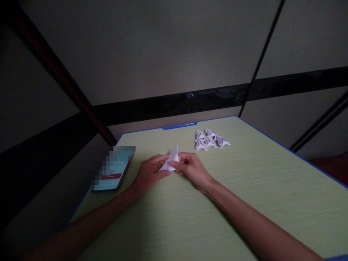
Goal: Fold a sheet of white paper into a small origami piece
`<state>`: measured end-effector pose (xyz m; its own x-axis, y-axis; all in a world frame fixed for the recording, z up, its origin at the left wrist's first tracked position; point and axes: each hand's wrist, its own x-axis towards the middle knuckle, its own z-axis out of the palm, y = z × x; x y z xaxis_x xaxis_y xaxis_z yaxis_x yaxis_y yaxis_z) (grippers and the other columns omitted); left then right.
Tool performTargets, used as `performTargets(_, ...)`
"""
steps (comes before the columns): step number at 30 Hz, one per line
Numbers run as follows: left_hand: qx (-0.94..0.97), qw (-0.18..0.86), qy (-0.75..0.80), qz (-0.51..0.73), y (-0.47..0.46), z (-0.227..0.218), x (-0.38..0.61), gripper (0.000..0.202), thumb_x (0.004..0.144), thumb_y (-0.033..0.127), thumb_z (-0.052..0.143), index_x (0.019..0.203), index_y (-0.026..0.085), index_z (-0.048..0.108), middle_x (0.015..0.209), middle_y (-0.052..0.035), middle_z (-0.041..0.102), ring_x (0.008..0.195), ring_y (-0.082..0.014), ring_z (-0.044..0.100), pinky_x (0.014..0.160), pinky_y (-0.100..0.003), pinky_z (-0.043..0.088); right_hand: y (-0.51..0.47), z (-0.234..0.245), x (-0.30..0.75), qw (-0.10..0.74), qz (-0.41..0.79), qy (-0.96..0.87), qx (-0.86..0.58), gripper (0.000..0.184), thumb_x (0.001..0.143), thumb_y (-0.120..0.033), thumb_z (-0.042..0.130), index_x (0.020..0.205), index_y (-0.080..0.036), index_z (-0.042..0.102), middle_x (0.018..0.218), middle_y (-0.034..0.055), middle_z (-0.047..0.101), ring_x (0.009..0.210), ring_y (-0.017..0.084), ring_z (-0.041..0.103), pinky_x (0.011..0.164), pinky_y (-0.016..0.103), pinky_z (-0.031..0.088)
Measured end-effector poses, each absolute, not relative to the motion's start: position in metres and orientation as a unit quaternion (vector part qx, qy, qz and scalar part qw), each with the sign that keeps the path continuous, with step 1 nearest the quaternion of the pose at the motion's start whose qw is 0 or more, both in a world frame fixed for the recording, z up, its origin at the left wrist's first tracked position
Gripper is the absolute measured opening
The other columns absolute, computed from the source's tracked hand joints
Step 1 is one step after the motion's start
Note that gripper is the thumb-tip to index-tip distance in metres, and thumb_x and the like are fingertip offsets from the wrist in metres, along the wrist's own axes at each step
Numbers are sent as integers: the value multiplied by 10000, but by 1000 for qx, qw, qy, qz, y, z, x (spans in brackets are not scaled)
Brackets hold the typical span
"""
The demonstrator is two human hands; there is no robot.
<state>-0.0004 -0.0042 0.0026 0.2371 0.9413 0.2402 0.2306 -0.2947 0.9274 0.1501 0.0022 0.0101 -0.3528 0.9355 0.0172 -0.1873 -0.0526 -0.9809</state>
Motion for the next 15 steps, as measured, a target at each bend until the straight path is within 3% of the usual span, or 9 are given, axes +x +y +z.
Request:
performTargets(7, 661, 466, 397, 434, -4, -3, 0, 419, 599, 240, 643, 1007, 159, 592, 891, -66, 614, 789, -170, 554, 695, -269, 423, 2, 13, 147, 466, 687, -478, -289, 317, 658, -410, 587, 520, -128, 541, 473, -23, 484, 438, 59, 375, 459, 213, 257)
performTargets(11, 619, 537, 369, 439, -5, 0, 1, 485, 567, 256, 671, 1025, 129, 578, 847, -74, 632, 768, -172, 559, 701, -280, 412, 4, 12, 149, 474, 685, -475, -284, 288, 673, -374, 585, 525, -132, 535, 433, -32, 464, 423, 61, 391, 459, 206, 272)
performTargets(15, 610, 568, 333, 440, -8, 8, 2, 448, 620, 326, 629, 1013, 115, 585, 787, -67, 645, 728, -154, 558, 691, -267, 403, 5, 14, 151, 477, 686, -481, -264, 273, 685, -353, 572, 530, -132, 535, 446, -21, 495, 440, 69, 421, 482, 212, 292)
